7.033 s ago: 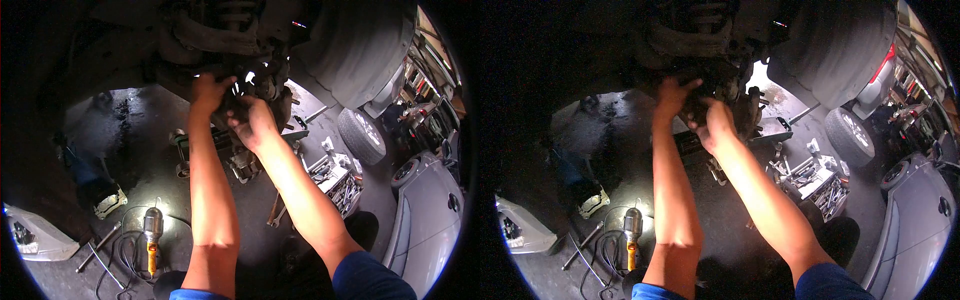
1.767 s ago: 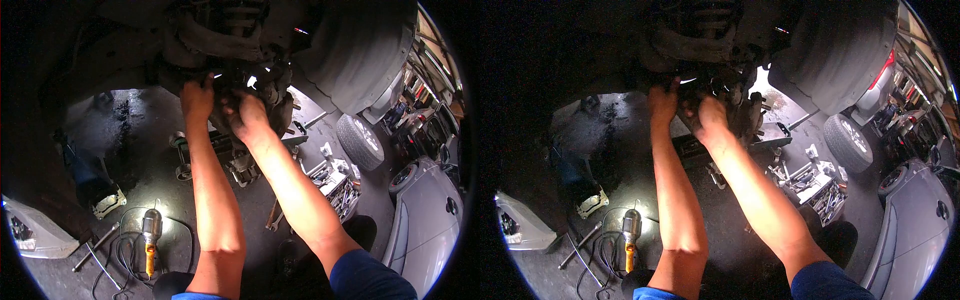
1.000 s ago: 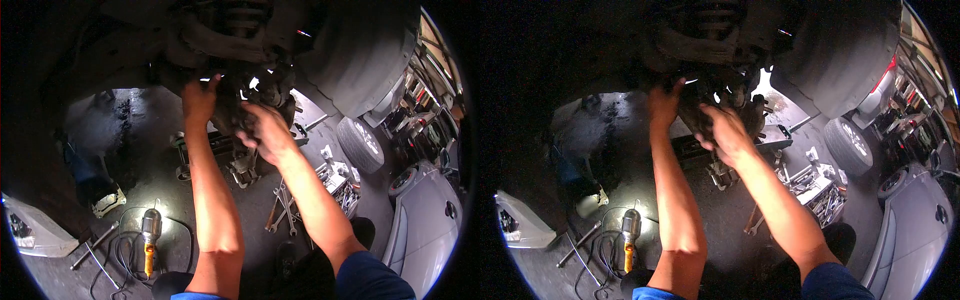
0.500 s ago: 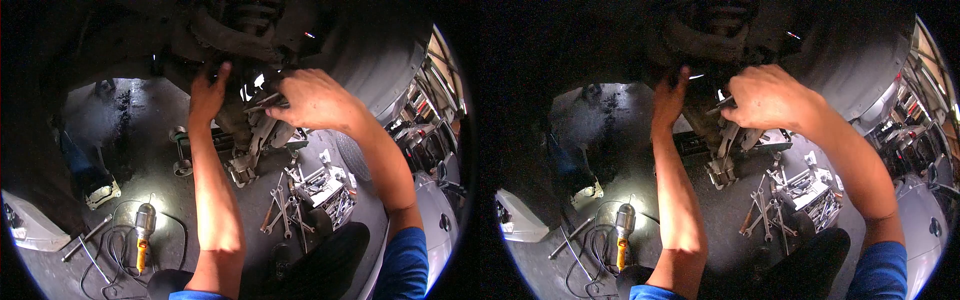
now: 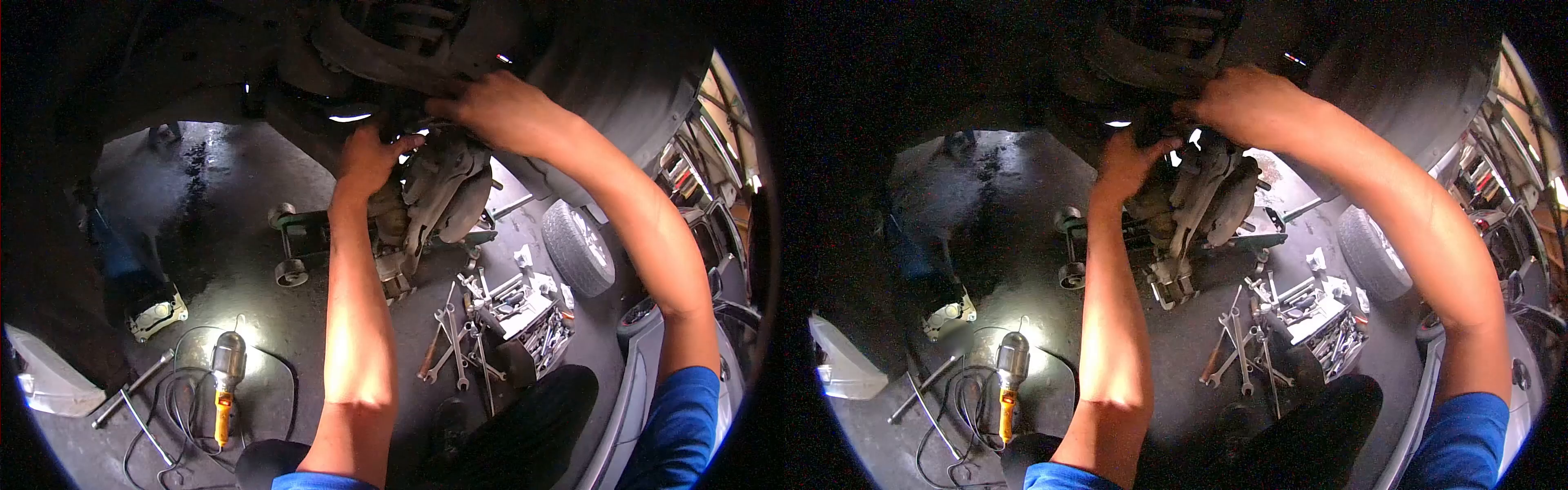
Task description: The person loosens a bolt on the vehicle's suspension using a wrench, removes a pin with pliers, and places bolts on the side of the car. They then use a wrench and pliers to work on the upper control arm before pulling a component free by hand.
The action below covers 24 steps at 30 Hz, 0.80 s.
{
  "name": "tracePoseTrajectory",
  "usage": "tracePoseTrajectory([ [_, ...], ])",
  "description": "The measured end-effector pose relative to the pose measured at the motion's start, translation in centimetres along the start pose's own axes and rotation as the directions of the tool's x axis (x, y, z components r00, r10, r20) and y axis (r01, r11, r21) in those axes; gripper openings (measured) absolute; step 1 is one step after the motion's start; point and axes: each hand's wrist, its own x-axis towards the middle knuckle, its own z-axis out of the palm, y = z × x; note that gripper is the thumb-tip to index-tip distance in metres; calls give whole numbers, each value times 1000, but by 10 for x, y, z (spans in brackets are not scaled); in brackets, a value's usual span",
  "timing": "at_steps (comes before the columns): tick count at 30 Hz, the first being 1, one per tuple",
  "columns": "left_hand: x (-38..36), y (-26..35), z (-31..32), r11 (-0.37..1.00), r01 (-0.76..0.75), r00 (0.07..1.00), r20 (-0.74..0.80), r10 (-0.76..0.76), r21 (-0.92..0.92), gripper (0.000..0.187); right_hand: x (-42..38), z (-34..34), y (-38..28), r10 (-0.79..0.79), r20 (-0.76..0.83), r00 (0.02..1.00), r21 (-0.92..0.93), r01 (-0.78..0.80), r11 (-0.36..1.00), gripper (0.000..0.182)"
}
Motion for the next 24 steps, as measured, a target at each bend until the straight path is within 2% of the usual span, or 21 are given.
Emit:
tracePoseTrajectory([
  [3, -6, 1, 8, 987, -19, 999, -38, 13, -161, 62, 3, -11, -5, -4, 105, 994, -62, 10, 998, 44],
  [4, -7, 2, 10, 975, -23, 998, -58, 10, -220, 63, 3, -10, -6, -7, 85, 996, -68, 13, 998, 44],
  [7, -8, 5, 18, 970, -30, 987, -161, -9, -240, 44, 2, -5, -6, -20, 31, 999, -69, 22, 997, 45],
  [10, -11, 8, 20, 907, 70, 990, -85, -115, -416, 40, 3, -1, -3, -41, 8, 999, -35, 42, 999, 47],
  [13, -10, 7, 31, 866, 27, 980, -159, -123, -500, 34, 3, -1, 1, -32, 25, 999, 2, 32, 999, 50],
  [18, -3, 1, 45, 793, -65, 961, -254, -115, -606, 21, -2, -6, 2, 27, 80, 996, 35, -30, 999, 54],
  [21, -3, -2, 47, 803, -84, 952, -287, -111, -590, 18, -3, 10, 12, -58, -131, 990, 40, 64, 997, 34],
  [24, -1, 8, 43, 836, -72, 949, -296, -110, -544, 18, -5, 12, 14, -57, -122, 991, 41, 62, 997, 36],
])
